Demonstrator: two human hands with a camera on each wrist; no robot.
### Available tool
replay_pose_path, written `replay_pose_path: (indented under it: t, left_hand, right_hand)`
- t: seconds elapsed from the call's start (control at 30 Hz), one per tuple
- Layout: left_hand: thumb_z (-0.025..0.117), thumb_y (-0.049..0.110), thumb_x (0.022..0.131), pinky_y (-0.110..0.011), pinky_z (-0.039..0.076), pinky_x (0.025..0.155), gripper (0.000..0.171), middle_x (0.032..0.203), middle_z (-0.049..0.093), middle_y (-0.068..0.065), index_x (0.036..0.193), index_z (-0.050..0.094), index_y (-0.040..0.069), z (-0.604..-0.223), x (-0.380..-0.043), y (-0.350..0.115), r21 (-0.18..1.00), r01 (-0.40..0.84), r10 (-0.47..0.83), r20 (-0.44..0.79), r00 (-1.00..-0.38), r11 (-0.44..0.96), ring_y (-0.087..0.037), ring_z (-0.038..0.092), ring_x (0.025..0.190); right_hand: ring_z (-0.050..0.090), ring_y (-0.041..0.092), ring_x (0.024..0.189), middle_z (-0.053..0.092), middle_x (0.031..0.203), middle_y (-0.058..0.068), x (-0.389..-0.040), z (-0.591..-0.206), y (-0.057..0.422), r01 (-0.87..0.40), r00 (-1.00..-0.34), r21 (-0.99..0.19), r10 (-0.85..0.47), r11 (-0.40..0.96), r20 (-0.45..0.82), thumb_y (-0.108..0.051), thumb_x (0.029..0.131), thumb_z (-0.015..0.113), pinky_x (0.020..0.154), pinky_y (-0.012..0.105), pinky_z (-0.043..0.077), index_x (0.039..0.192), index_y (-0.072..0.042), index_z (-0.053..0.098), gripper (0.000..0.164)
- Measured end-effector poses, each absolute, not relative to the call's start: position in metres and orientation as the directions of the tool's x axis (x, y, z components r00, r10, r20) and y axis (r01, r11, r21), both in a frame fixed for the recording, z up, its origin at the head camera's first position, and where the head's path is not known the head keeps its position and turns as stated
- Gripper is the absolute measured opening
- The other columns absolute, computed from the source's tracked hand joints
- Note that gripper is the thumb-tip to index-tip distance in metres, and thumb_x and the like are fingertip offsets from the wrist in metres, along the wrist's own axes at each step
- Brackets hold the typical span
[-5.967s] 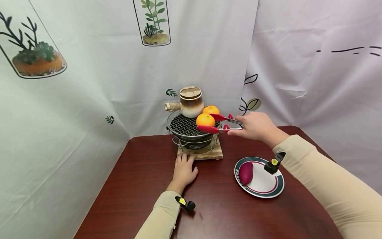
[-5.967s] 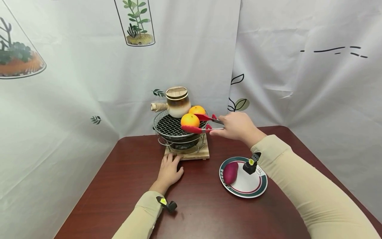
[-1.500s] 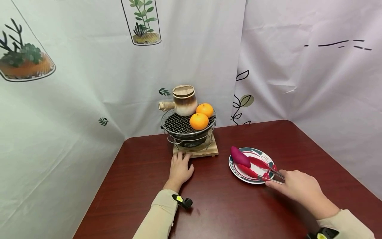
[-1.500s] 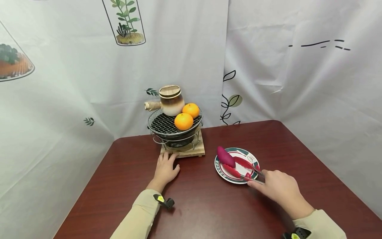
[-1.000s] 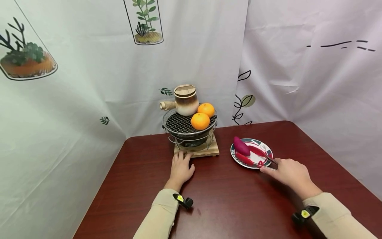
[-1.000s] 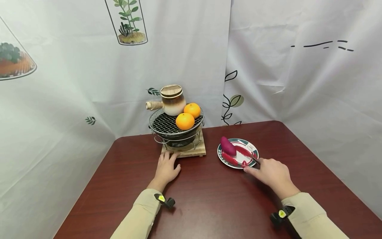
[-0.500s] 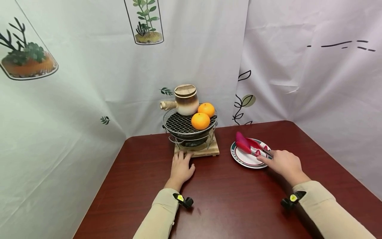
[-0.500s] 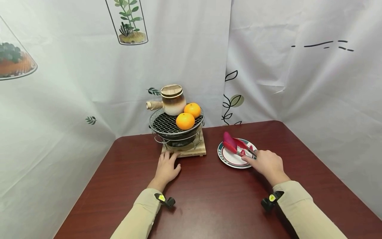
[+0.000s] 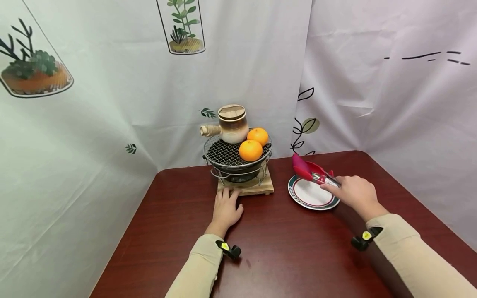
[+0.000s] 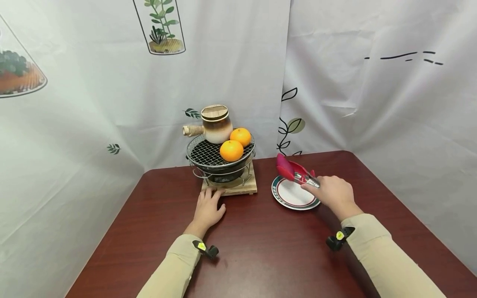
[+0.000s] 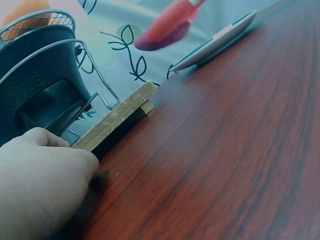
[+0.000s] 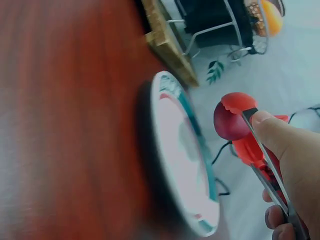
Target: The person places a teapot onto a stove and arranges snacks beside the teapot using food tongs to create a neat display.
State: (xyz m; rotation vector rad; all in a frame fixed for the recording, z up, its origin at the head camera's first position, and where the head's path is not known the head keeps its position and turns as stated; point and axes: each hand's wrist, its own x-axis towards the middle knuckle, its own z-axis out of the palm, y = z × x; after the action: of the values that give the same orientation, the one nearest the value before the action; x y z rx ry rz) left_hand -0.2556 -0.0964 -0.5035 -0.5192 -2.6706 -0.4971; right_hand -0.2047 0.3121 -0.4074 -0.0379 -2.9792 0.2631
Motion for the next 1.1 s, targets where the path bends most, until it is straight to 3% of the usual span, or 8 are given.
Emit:
replay_pose_path:
  t: [0.27,0.37,0.5,0.63,0.77,0.9,1.0,1.1]
  left_hand:
    - [0.070,0.022,0.087,-0.056,0.031,0.110,0.045,0.136,0.048,-0.017,0.131,0.063,0.016,-0.503,-0.256,-0.096,0.255,0.425,0.289,0.436,-0.852,0.869,-0.043,0.039,0.128]
    - [0.069,0.023,0.087,-0.055,0.031,0.111,0.045,0.137,0.048,-0.017,0.131,0.063,0.017,-0.503,-0.257,-0.096,0.254,0.423,0.289,0.433,-0.854,0.869,-0.042,0.039,0.129]
    - [0.069,0.022,0.087,-0.055,0.030,0.111,0.045,0.137,0.048,-0.018,0.131,0.063,0.017,-0.504,-0.256,-0.096,0.260,0.421,0.287,0.428,-0.857,0.869,-0.042,0.038,0.129]
    - [0.069,0.022,0.086,-0.056,0.030,0.111,0.045,0.137,0.048,-0.018,0.131,0.063,0.017,-0.505,-0.256,-0.098,0.266,0.422,0.286,0.430,-0.857,0.867,-0.043,0.038,0.129]
    - [0.069,0.023,0.087,-0.056,0.030,0.111,0.046,0.138,0.047,-0.017,0.133,0.063,0.017,-0.506,-0.258,-0.098,0.263,0.421,0.291,0.417,-0.861,0.868,-0.042,0.037,0.129]
    - [0.068,0.024,0.087,-0.056,0.029,0.111,0.047,0.138,0.047,-0.016,0.133,0.062,0.018,-0.506,-0.259,-0.099,0.254,0.417,0.292,0.411,-0.863,0.873,-0.042,0.038,0.129]
    - [0.069,0.023,0.087,-0.056,0.030,0.111,0.047,0.137,0.047,-0.017,0.133,0.063,0.017,-0.506,-0.258,-0.099,0.259,0.419,0.291,0.416,-0.862,0.870,-0.042,0.038,0.128]
    - [0.069,0.023,0.087,-0.056,0.030,0.111,0.047,0.137,0.047,-0.017,0.133,0.062,0.017,-0.505,-0.257,-0.099,0.263,0.421,0.293,0.413,-0.862,0.868,-0.042,0.037,0.129]
  right_hand:
    - [0.060,0.032,0.072,0.069,0.087,0.015,-0.217,-0.360,0.302,-0.032,-0.967,-0.145,0.005,0.989,0.254,-0.083,0.085,0.045,0.050,0.044,0.045,0.112,-0.007,0.073,0.085]
    - [0.060,0.033,0.072,0.067,0.080,0.011,-0.219,-0.342,0.295,-0.042,-0.954,-0.142,0.003,0.989,0.300,-0.084,0.084,0.045,0.051,0.045,0.045,0.097,-0.011,0.071,0.079]
    - [0.060,0.033,0.073,0.066,0.078,0.009,-0.221,-0.320,0.284,-0.048,-0.941,-0.142,0.003,0.989,0.339,-0.085,0.083,0.046,0.053,0.047,0.045,0.090,-0.013,0.069,0.075]
    - [0.061,0.034,0.076,0.068,0.082,0.010,-0.224,-0.300,0.271,-0.070,-0.925,-0.134,-0.014,0.988,0.379,-0.084,0.083,0.047,0.054,0.049,0.045,0.098,-0.015,0.071,0.075]
    - [0.061,0.035,0.078,0.068,0.081,0.008,-0.226,-0.282,0.258,-0.094,-0.920,-0.126,-0.038,0.988,0.391,-0.086,0.082,0.045,0.054,0.050,0.045,0.096,-0.016,0.071,0.076]
    - [0.063,0.033,0.082,0.071,0.088,0.009,-0.227,-0.267,0.240,-0.119,-0.925,-0.107,-0.071,0.987,0.374,-0.085,0.083,0.046,0.056,0.049,0.048,0.117,-0.016,0.073,0.082]
    - [0.063,0.033,0.081,0.070,0.087,0.010,-0.228,-0.259,0.224,-0.137,-0.927,-0.101,-0.092,0.985,0.365,-0.083,0.084,0.048,0.056,0.047,0.048,0.123,-0.015,0.072,0.082]
    - [0.062,0.032,0.077,0.065,0.078,0.009,-0.231,-0.254,0.210,-0.161,-0.924,-0.101,-0.114,0.982,0.366,-0.083,0.084,0.048,0.055,0.046,0.047,0.106,-0.015,0.073,0.076]
